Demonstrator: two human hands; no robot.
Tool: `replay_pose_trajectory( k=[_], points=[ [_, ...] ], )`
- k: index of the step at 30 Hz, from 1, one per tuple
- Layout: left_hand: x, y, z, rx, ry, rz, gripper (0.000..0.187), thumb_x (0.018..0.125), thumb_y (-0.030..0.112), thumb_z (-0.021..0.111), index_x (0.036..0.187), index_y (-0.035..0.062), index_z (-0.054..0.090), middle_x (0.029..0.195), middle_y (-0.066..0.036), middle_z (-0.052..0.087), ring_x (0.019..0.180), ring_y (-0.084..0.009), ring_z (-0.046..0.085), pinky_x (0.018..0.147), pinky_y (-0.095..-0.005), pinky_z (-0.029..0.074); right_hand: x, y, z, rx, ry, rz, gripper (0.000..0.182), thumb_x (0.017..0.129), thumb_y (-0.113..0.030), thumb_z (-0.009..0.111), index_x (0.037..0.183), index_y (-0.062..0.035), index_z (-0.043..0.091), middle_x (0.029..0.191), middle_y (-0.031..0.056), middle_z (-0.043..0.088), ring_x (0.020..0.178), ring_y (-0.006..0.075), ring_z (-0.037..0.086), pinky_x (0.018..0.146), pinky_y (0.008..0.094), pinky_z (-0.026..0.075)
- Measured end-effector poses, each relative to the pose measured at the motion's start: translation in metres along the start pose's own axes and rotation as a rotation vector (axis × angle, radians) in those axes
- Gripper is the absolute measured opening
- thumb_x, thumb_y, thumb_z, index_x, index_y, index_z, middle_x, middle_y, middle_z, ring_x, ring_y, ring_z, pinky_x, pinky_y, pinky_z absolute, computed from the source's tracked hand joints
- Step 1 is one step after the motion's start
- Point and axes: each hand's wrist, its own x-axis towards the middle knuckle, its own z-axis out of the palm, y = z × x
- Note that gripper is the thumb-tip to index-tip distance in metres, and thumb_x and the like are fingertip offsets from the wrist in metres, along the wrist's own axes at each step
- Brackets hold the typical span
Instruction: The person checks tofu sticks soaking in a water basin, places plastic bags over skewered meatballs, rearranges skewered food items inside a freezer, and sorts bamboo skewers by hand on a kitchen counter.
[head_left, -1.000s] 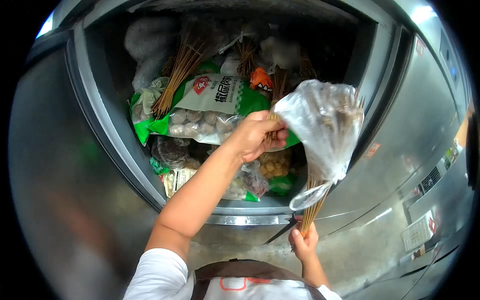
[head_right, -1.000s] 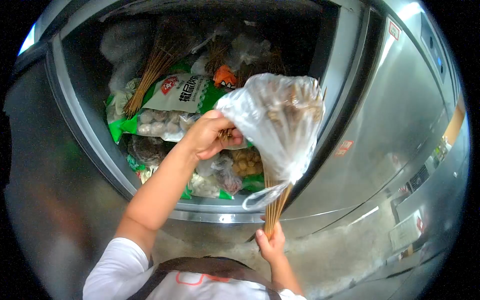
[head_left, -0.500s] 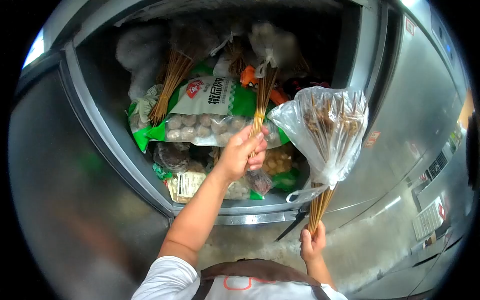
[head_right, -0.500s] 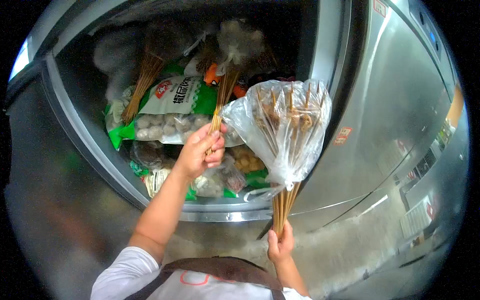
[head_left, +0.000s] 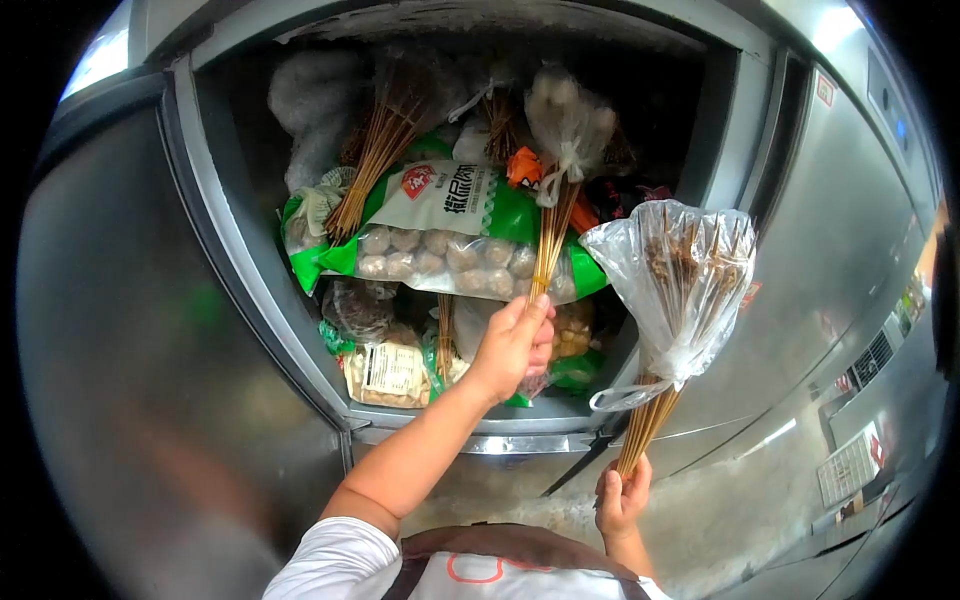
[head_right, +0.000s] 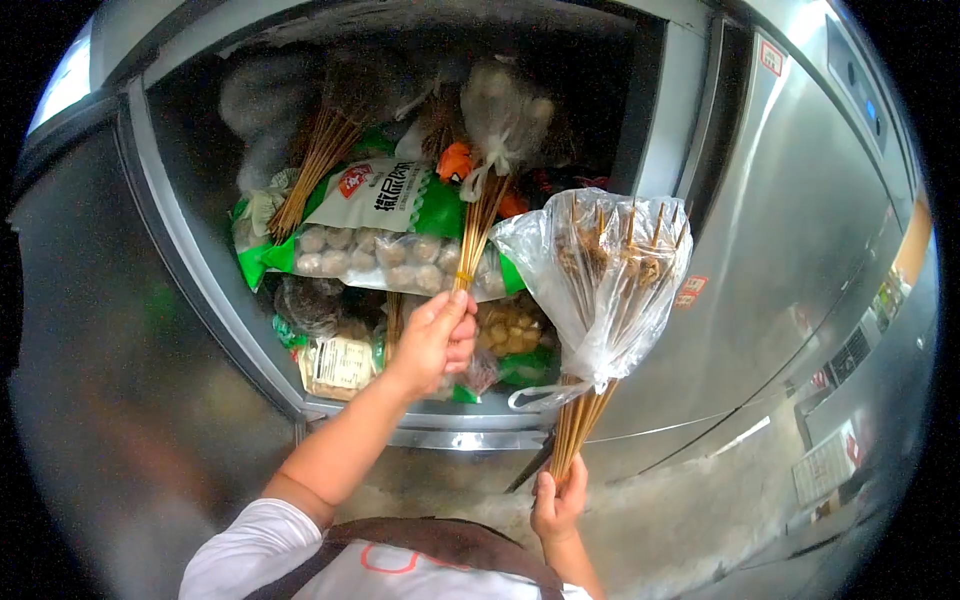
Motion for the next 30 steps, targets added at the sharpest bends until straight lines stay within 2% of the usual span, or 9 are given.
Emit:
replay_pose_trajectory(
  k=[5,10,16,20,22,23,24,26,30],
  points=[
    [-0.004,-0.024,-0.008,-0.026,-0.012,-0.013,0.024,0.094,0.034,0.041,0.088,0.0109,0.042,0.059,0.003,0.030,0.042,-0.0050,0.024,0.036,-0.0201,0.020,-0.004,-0.004,0.000,0.041,0.015,0.014,0.050,0.089,-0.013,0.049,0.130,0.0031,0.025,0.074,0.0052,0.048,0.050,0.0075,0.042,0.043,0.0187,0.035],
    [-0.008,-0.018,-0.010,-0.086,-0.074,0.002,0.024,0.095,0.035,0.038,0.088,0.0113,0.041,0.058,0.004,0.028,0.041,-0.0050,0.023,0.035,-0.0199,0.020,-0.004,-0.003,-0.002,0.028,0.002,-0.014,0.049,0.089,-0.013,0.049,0.129,0.0029,0.026,0.073,0.0050,0.048,0.050,0.0075,0.042,0.043,0.0188,0.035],
    [-0.003,0.053,0.010,-0.339,-0.180,0.035,0.023,0.095,0.031,0.039,0.090,0.0097,0.046,0.058,0.008,0.030,0.040,-0.0020,0.023,0.033,-0.0178,0.021,-0.003,-0.006,0.000,0.022,-0.012,0.003,0.047,0.089,-0.012,0.048,0.128,0.0027,0.028,0.074,0.0048,0.047,0.050,0.0075,0.042,0.044,0.0185,0.035],
    [0.029,0.116,0.013,-0.434,-0.194,-0.008,0.021,0.094,0.026,0.041,0.089,0.0074,0.047,0.060,0.007,0.034,0.042,-0.0025,0.029,0.033,-0.0180,0.023,0.000,-0.010,0.004,0.018,-0.005,0.002,0.046,0.089,-0.010,0.048,0.129,0.0029,0.027,0.074,0.0050,0.048,0.051,0.0075,0.042,0.045,0.0184,0.036],
    [0.052,0.140,0.005,-0.510,-0.225,-0.084,0.020,0.093,0.023,0.043,0.084,0.0056,0.042,0.060,0.005,0.034,0.045,-0.0039,0.030,0.036,-0.0180,0.024,0.000,-0.010,0.004,0.012,0.003,0.006,0.047,0.089,-0.009,0.047,0.129,0.0031,0.027,0.074,0.0050,0.048,0.051,0.0074,0.042,0.045,0.0183,0.036],
    [0.062,0.148,0.002,-0.517,-0.242,-0.083,0.020,0.094,0.020,0.041,0.080,0.0055,0.041,0.060,0.005,0.034,0.045,-0.0043,0.030,0.037,-0.0183,0.024,0.001,-0.009,0.005,0.005,0.012,0.009,0.047,0.088,-0.008,0.047,0.129,0.0033,0.027,0.075,0.0050,0.048,0.051,0.0073,0.042,0.045,0.0183,0.036],
    [0.068,0.151,0.002,-0.351,-0.217,0.061,0.019,0.094,0.019,0.041,0.080,0.0057,0.040,0.060,0.005,0.033,0.044,-0.0044,0.030,0.037,-0.0184,0.025,0.002,-0.008,0.005,0.008,0.013,0.006,0.047,0.088,-0.008,0.047,0.129,0.0033,0.027,0.075,0.0050,0.048,0.051,0.0073,0.042,0.045,0.0183,0.036],
    [0.081,0.162,0.001,-0.498,-0.242,0.037,0.019,0.094,0.019,0.041,0.082,0.0047,0.042,0.059,0.005,0.032,0.044,-0.0045,0.031,0.037,-0.0184,0.025,0.004,-0.004,0.003,0.012,-0.010,-0.017,0.047,0.088,-0.007,0.047,0.129,0.0035,0.027,0.075,0.0049,0.048,0.052,0.0071,0.042,0.045,0.0182,0.035],
    [0.122,0.179,-0.019,-0.467,-0.246,-0.044,0.020,0.094,0.020,0.041,0.083,0.0031,0.043,0.059,0.005,0.033,0.044,-0.0044,0.031,0.037,-0.0185,0.025,0.006,0.002,-0.003,0.015,-0.025,-0.009,0.047,0.088,-0.006,0.047,0.130,0.0036,0.027,0.076,0.0050,0.048,0.052,0.0069,0.042,0.045,0.0182,0.035]
  ],
)
